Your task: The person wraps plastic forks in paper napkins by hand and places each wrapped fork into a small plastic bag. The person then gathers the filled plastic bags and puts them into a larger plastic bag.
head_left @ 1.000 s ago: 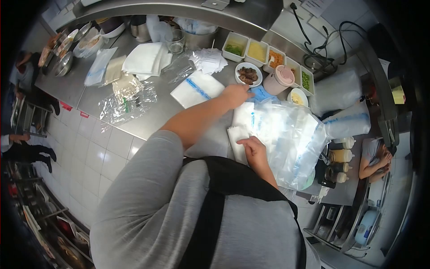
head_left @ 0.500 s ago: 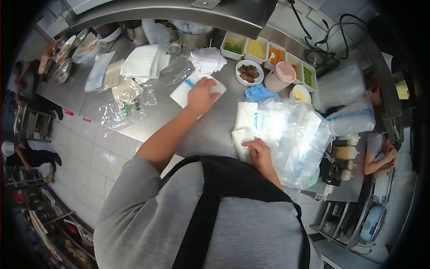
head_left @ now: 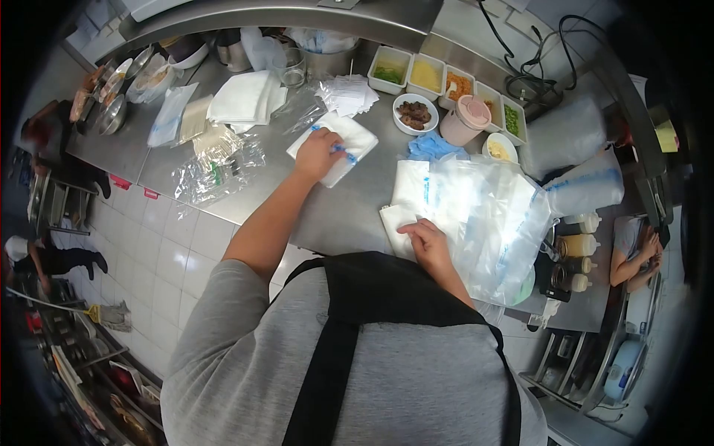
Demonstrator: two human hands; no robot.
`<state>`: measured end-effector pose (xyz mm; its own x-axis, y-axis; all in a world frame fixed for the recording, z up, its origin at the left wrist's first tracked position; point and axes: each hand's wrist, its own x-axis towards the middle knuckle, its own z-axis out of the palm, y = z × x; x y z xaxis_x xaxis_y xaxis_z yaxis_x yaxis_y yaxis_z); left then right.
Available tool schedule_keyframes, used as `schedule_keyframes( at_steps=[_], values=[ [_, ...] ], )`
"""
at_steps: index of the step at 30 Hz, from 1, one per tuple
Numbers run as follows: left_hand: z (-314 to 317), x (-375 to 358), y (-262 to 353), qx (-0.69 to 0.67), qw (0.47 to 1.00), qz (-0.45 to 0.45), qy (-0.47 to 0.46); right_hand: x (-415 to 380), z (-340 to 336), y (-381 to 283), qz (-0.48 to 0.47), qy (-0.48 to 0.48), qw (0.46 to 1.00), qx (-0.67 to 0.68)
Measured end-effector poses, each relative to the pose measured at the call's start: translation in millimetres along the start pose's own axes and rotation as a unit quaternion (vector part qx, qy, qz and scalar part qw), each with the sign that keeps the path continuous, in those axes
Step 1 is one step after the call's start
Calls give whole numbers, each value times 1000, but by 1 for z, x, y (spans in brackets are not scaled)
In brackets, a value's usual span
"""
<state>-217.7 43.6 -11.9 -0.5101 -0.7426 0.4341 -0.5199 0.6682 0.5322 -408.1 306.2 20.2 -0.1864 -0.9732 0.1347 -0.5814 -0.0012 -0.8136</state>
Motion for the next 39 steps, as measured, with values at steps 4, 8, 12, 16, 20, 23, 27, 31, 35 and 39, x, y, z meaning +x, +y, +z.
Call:
schedule_keyframes(
  at_steps=[4,8,12,16,20,23,27,31,35,39],
  values=[
    [7,6,-18,-38,996,-72,-29,-2,0,2,-40,10,999,4],
    [8,8,-24,-28,997,-76,-9,-3,-2,-3,-25,7,1000,-1],
    [7,12,-20,29,995,-93,-30,-4,1,-6,-39,5,999,3],
    [2,11,6,110,993,-21,-46,-10,13,8,-87,31,996,-2],
    [25,20,-36,18,997,-64,-42,-16,13,-2,-74,25,997,11],
    [17,30,-61,-61,992,-87,-62,-20,15,-8,-59,18,998,-3],
    [-3,27,-39,-232,970,-65,0,-19,28,-6,-62,18,998,14],
    [-9,28,-64,-104,989,7,-109,-11,34,-23,-58,11,998,3],
    [-16,28,-51,-89,987,-46,-126,9,51,-23,-65,37,997,-8],
    [-25,32,-52,-98,988,-114,-33,31,51,-34,-44,82,994,-59]
  ],
)
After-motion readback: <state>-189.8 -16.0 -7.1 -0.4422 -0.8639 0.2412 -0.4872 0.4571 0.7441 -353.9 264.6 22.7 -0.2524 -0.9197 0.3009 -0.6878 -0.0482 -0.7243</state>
